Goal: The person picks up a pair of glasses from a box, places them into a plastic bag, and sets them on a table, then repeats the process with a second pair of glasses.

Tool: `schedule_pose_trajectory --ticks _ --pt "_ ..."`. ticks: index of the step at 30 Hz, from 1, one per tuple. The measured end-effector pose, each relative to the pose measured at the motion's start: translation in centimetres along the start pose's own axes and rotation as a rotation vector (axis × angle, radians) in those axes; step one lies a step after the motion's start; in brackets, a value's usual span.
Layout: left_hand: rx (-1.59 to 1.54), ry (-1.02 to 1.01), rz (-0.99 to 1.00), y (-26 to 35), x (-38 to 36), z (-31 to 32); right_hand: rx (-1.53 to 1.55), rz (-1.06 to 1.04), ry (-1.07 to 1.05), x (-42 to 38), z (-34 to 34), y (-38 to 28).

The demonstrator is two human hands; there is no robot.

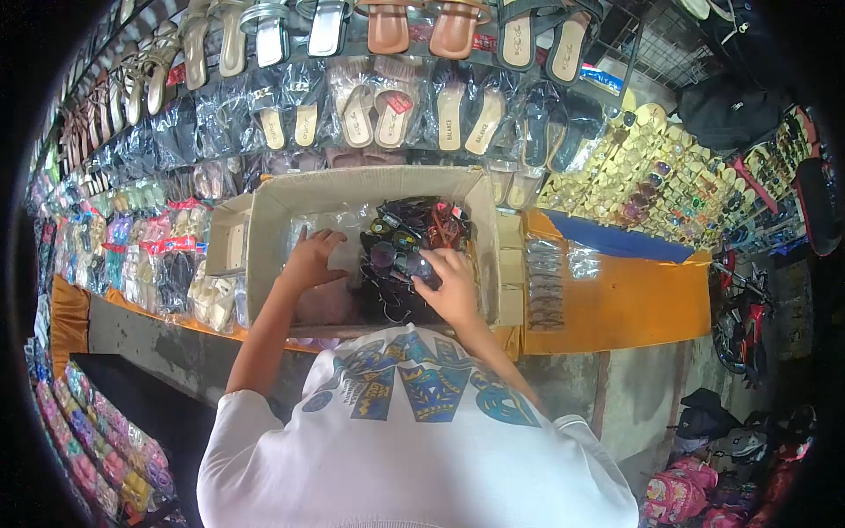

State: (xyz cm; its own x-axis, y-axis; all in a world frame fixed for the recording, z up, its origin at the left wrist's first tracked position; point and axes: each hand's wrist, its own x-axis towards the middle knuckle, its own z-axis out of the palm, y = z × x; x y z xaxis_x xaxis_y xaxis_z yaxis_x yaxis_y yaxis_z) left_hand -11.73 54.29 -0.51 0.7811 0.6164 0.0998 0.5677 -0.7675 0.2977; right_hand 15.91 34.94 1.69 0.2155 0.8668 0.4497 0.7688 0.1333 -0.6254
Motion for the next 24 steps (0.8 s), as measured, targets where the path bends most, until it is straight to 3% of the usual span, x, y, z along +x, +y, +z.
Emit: schedule_pose_trajectory --ticks 6,18,24 --pt "-0.003 0.0 -0.078 2.2 -0.8 -1.4 -0.021 -0.033 0.028 0.2 0.0 0.1" --pt "-0.031 0.083 -0.042 3.8 -0.7 -1.9 -0.066 -0.072 0.0 0.2 -0.1 -0.1" --pt "-0.083 -0.008 -0.074 5.1 -0.7 -3.1 -0.028 -0.097 -0.037 0.2 -0.2 -0.1"
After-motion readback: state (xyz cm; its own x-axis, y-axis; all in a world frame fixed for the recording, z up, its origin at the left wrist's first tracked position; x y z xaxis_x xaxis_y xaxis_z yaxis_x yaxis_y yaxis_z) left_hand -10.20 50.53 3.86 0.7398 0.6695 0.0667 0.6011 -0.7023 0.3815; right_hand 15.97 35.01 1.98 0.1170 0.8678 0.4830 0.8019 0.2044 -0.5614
